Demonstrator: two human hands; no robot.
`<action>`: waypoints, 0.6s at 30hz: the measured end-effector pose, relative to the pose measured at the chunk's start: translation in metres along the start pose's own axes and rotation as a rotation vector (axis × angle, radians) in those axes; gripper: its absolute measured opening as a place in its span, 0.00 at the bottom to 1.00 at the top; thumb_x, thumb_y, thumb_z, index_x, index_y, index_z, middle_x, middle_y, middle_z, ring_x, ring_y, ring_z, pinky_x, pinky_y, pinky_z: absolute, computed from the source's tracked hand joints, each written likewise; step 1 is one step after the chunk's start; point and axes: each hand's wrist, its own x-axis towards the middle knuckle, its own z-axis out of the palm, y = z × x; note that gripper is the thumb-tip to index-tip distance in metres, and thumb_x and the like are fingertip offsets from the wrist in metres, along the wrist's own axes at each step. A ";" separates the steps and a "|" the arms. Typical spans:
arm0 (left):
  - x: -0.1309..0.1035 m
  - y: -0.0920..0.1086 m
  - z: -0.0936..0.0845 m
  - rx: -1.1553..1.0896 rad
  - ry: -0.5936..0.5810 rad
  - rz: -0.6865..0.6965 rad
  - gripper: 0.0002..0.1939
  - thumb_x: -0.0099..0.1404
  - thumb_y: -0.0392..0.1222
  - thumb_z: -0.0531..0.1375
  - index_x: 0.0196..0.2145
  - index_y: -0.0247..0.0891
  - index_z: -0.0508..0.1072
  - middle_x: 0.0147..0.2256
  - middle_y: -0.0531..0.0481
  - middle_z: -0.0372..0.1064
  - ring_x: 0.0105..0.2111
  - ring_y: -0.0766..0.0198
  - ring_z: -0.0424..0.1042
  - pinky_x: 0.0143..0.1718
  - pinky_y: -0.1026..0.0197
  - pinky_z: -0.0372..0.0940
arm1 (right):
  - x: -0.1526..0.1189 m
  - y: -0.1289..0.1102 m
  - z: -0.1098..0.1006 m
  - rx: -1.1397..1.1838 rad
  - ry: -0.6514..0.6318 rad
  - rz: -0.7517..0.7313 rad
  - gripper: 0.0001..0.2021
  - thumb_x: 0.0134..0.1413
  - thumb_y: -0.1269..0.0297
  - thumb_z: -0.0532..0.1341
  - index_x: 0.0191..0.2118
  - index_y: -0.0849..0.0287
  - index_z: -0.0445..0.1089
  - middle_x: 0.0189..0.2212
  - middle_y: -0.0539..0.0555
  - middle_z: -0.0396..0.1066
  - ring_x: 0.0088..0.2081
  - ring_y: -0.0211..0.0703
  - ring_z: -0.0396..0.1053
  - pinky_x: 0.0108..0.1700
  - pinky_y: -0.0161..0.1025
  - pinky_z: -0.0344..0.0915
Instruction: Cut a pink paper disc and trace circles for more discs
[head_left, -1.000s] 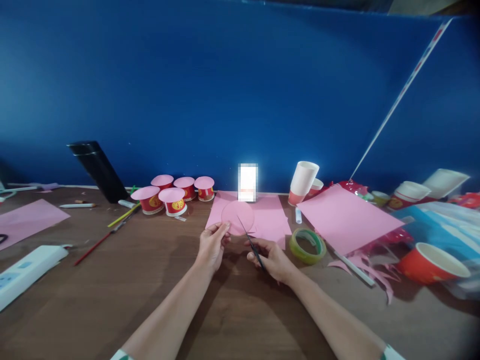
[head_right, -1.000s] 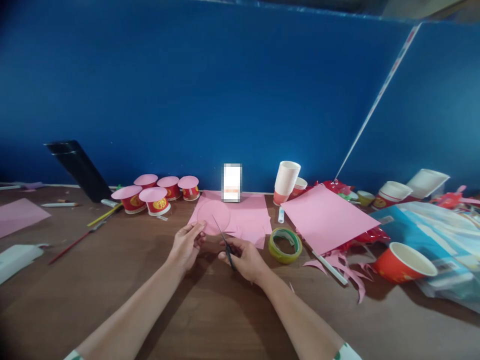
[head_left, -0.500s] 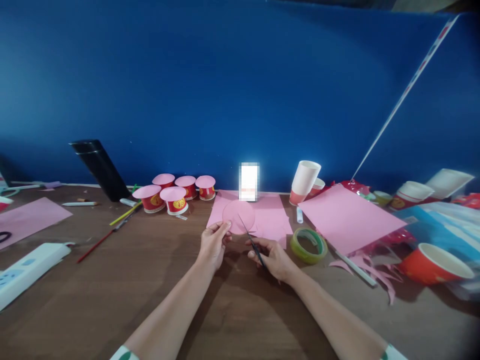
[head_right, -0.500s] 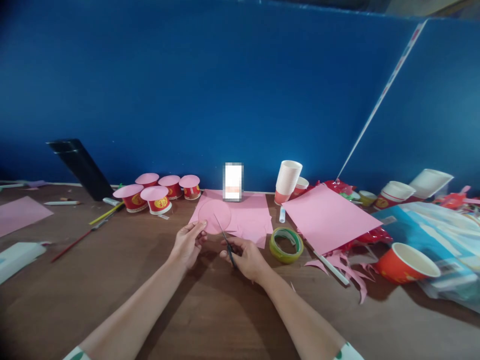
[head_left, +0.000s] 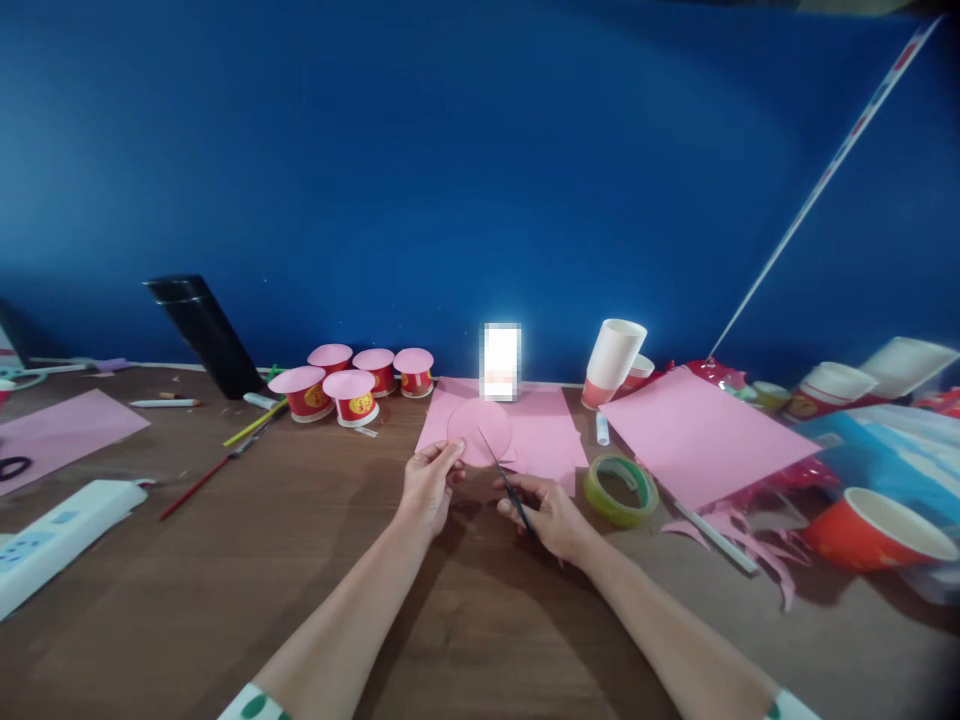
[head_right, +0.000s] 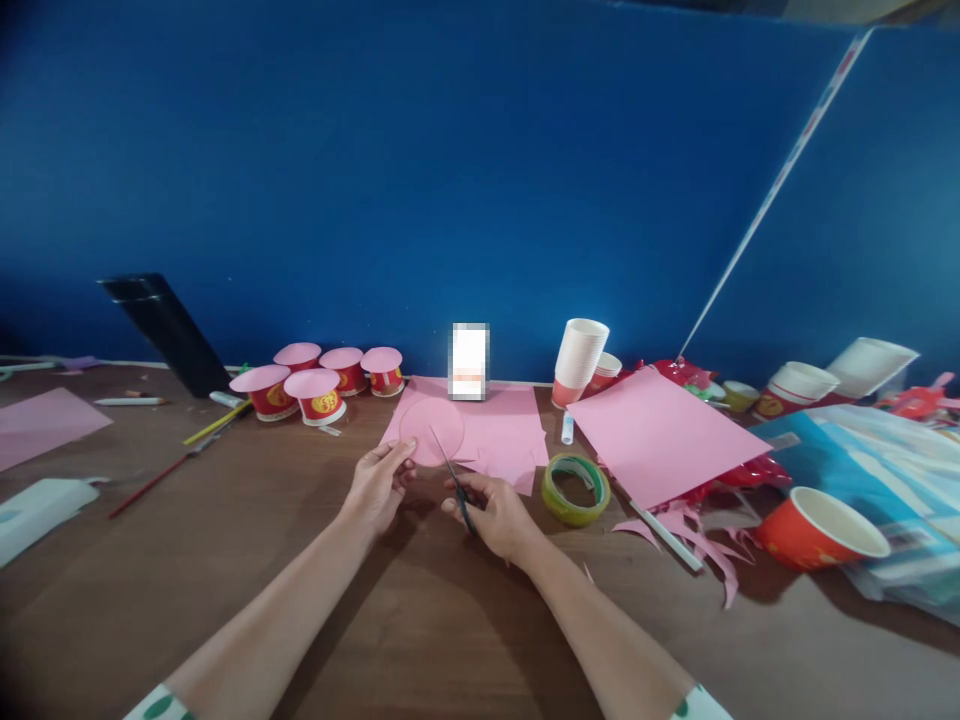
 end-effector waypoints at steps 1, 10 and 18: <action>0.000 0.000 0.000 -0.005 -0.001 0.000 0.15 0.38 0.42 0.70 0.21 0.32 0.70 0.16 0.58 0.61 0.17 0.75 0.60 0.19 0.72 0.57 | 0.000 0.001 0.000 0.003 0.001 0.003 0.21 0.42 0.53 0.66 0.41 0.61 0.70 0.19 0.46 0.61 0.19 0.31 0.55 0.21 0.31 0.57; 0.001 0.000 -0.001 -0.036 -0.012 -0.030 0.15 0.39 0.40 0.70 0.23 0.32 0.71 0.16 0.57 0.61 0.17 0.76 0.61 0.18 0.73 0.59 | 0.001 0.008 -0.001 0.021 0.003 0.007 0.21 0.43 0.55 0.65 0.43 0.62 0.70 0.17 0.44 0.57 0.17 0.30 0.54 0.19 0.31 0.57; 0.004 0.000 -0.005 -0.059 -0.030 -0.036 0.15 0.40 0.42 0.69 0.22 0.33 0.69 0.16 0.58 0.62 0.15 0.76 0.61 0.18 0.73 0.59 | -0.003 0.000 0.003 -0.119 -0.012 -0.090 0.19 0.46 0.60 0.65 0.45 0.61 0.67 0.22 0.46 0.63 0.24 0.34 0.60 0.25 0.31 0.59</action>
